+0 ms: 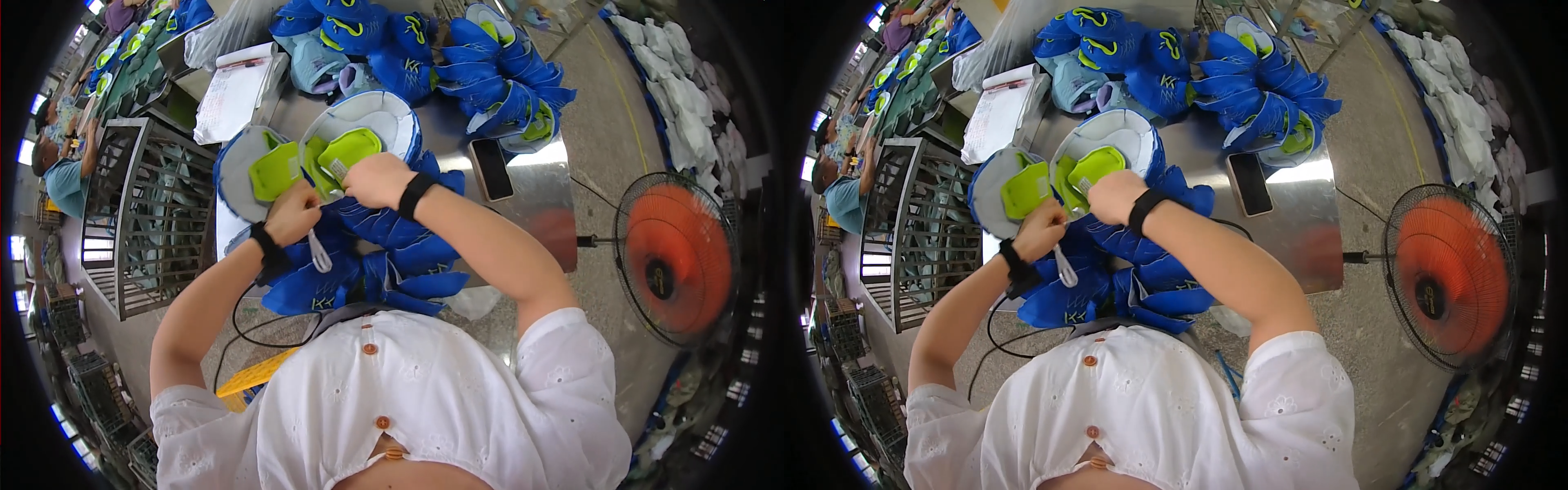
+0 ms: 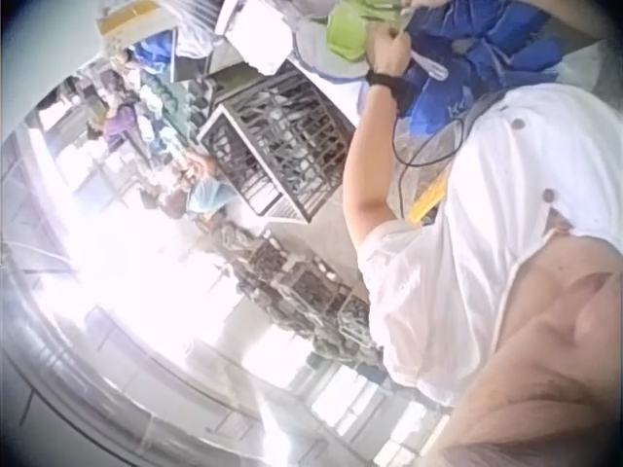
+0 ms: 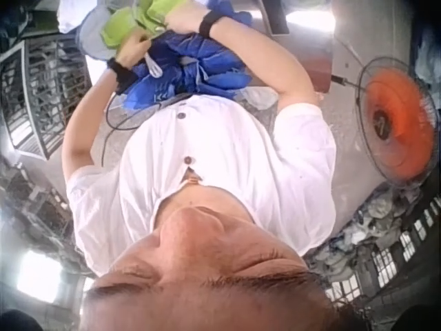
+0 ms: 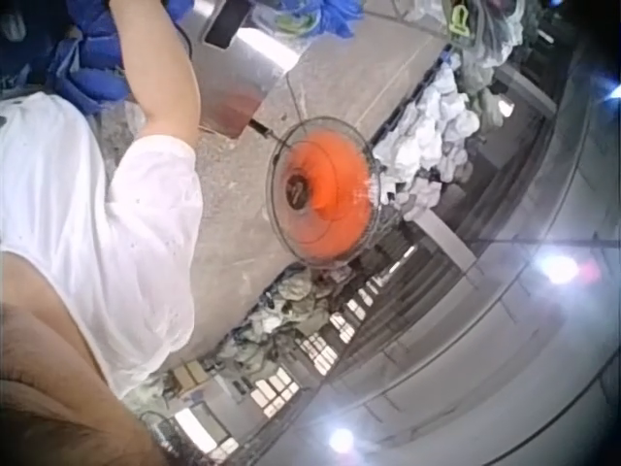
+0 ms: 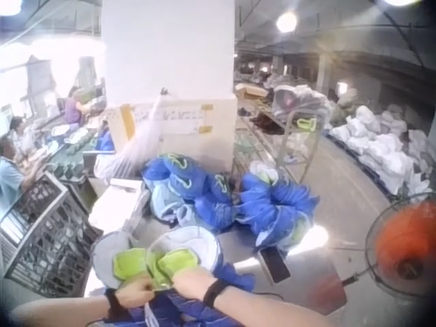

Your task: The recorder is picking up blue shoe uppers from a yellow basket, arranging them on a table, and then grouping them using a white strap in a factory setting.

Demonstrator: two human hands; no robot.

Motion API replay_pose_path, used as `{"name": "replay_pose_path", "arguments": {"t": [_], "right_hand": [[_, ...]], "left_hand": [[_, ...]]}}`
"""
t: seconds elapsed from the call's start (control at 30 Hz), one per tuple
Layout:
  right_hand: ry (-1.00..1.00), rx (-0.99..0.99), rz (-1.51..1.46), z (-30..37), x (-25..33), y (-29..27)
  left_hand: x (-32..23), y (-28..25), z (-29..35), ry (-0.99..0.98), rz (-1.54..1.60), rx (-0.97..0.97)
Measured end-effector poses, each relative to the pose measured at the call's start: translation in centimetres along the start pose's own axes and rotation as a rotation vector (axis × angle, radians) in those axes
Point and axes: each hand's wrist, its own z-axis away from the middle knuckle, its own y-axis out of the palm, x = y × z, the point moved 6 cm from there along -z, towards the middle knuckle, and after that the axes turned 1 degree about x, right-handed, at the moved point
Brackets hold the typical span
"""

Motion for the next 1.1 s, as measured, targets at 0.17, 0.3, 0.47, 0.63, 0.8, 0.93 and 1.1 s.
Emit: {"name": "replay_pose_path", "arguments": {"t": [0.17, 0.3, 0.47, 0.63, 0.8, 0.93, 1.1], "right_hand": [[-0.098, -0.028, -0.148, 0.0, 0.4, -0.5], [-0.146, 0.055, 0.039, -1.3, 3.0, -0.4], [-0.101, -0.044, -0.379, -4.1, 2.8, 1.7], [-0.082, 0.154, -0.756, -5.3, 2.6, 2.6], [-0.175, 0.160, -0.670, -5.8, 2.7, 2.7], [0.156, 0.466, -1.034, -5.6, 1.9, 3.8], [0.120, 0.364, -1.037, -5.6, 1.5, 3.8]], "left_hand": [[-1.3, -1.1, 3.7, 0.087, 0.056, -0.098], [-2.0, -0.8, 4.1, 0.140, -0.001, -0.184], [-2.5, -1.0, 5.0, 0.154, -0.021, -0.263], [-1.7, -0.9, 4.8, 0.134, -0.017, -0.260], [-1.6, -1.0, 4.6, 0.156, -0.071, -0.252], [-1.3, -1.1, 4.3, 0.139, -0.072, -0.219], [-1.5, -1.0, 3.7, 0.119, -0.049, -0.182]]}}
